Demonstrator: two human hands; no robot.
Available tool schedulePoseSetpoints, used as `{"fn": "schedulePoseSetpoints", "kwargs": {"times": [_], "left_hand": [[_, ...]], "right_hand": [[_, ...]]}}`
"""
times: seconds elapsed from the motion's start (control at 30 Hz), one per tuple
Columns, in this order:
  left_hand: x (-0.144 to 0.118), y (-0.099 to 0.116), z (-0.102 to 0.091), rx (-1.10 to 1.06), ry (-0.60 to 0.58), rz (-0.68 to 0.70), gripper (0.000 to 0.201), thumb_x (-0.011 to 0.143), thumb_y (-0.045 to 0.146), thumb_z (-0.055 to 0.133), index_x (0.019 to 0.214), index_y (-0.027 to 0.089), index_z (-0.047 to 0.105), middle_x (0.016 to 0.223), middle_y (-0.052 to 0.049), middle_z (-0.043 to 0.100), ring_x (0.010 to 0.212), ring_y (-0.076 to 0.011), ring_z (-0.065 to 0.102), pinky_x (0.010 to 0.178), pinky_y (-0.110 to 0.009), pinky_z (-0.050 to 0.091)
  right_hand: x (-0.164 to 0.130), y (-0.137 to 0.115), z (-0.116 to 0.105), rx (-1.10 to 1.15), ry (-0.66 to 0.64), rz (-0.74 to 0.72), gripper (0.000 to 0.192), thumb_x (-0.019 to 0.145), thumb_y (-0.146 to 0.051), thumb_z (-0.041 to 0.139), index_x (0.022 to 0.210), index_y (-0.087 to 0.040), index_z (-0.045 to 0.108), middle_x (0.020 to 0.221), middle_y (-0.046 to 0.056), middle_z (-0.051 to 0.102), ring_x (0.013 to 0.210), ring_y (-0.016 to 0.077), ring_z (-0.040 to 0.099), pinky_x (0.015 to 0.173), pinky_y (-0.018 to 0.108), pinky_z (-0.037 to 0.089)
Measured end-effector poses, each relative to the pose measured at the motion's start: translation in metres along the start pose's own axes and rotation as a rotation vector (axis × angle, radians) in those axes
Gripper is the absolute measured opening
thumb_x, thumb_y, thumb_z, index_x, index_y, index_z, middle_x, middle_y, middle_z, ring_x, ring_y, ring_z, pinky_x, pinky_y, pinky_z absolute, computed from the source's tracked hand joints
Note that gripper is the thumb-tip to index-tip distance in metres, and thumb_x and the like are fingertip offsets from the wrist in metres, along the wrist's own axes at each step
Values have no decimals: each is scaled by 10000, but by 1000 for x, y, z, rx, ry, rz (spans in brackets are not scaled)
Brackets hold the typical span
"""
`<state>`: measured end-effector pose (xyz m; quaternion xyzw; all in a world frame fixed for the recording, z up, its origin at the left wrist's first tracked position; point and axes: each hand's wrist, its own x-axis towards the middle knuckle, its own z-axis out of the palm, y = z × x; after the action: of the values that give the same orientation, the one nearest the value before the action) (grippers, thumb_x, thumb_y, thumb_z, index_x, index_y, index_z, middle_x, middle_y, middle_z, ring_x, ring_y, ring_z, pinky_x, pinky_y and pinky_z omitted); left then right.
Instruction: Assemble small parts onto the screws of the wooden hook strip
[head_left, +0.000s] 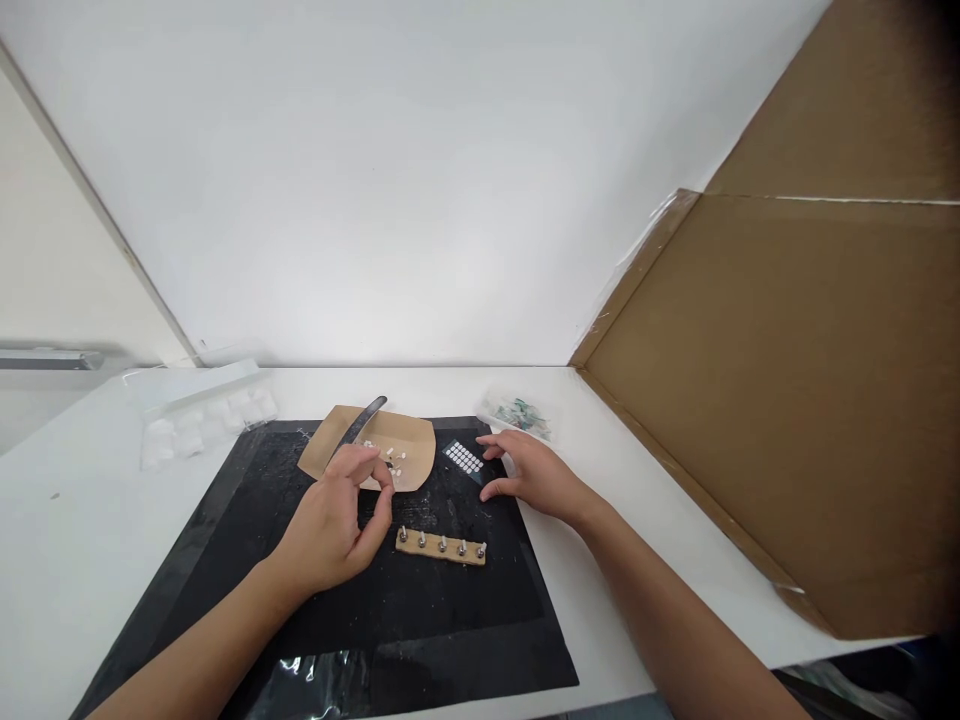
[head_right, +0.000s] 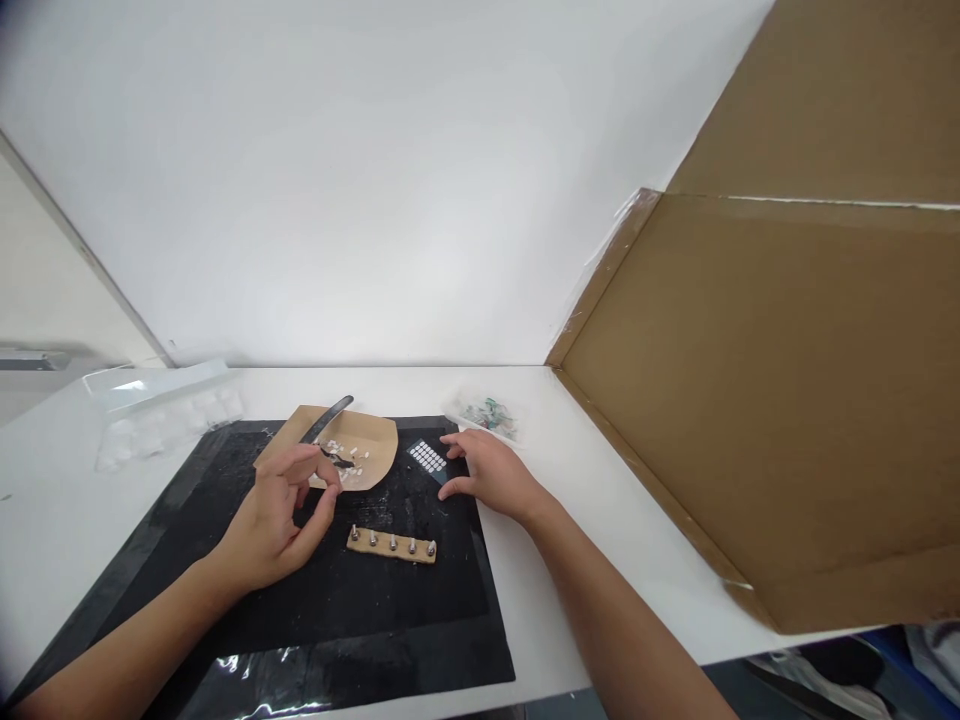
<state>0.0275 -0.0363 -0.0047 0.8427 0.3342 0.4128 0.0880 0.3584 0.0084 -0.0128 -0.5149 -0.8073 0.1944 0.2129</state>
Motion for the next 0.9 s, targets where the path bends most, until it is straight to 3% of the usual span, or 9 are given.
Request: {"fn": "schedulePoseSetpoints", "kwargs": {"times": [0.4, 0.57, 0.77, 0.9], "left_hand": [[0, 0, 1, 10, -15, -13, 414, 983, 67, 540, 1302, 249, 346, 998, -21, 643, 829, -213, 673, 690, -353, 518], [1, 1, 1, 15, -10, -11, 449, 985, 81, 540, 1357, 226, 335, 981, -30, 650, 865, -225, 676, 732, -373, 543], [2, 3, 1, 5, -4, -2, 498, 985, 80, 541, 1404, 227, 317, 979, -35, 655, 883, -233, 681, 720, -366, 550], [1, 4, 0, -7, 3, 11, 497, 980, 75, 545, 1397, 229, 324, 997, -45, 657, 901, -240, 684, 713, -368, 553]], "right_hand": [[-2, -8, 3, 48, -4, 55, 559, 790, -289, 905, 1313, -330, 712, 995, -24, 825, 994, 256, 758, 881, 391, 557], [-2, -8, 4, 43, 12, -6, 523, 815, -298, 892, 1304, -319, 707, 1011, -2, 816, 1079, 288, 716, 944, 440, 546], [-1, -7, 5, 39, 41, -112, 469, 794, -352, 930, 1219, -298, 739, 1231, 61, 762, 1182, 314, 666, 1016, 491, 545], [1, -2, 9, 54, 35, -143, 422, 808, -382, 923, 1189, -304, 759, 1189, 49, 780, 1145, 301, 691, 1001, 472, 568]]}}
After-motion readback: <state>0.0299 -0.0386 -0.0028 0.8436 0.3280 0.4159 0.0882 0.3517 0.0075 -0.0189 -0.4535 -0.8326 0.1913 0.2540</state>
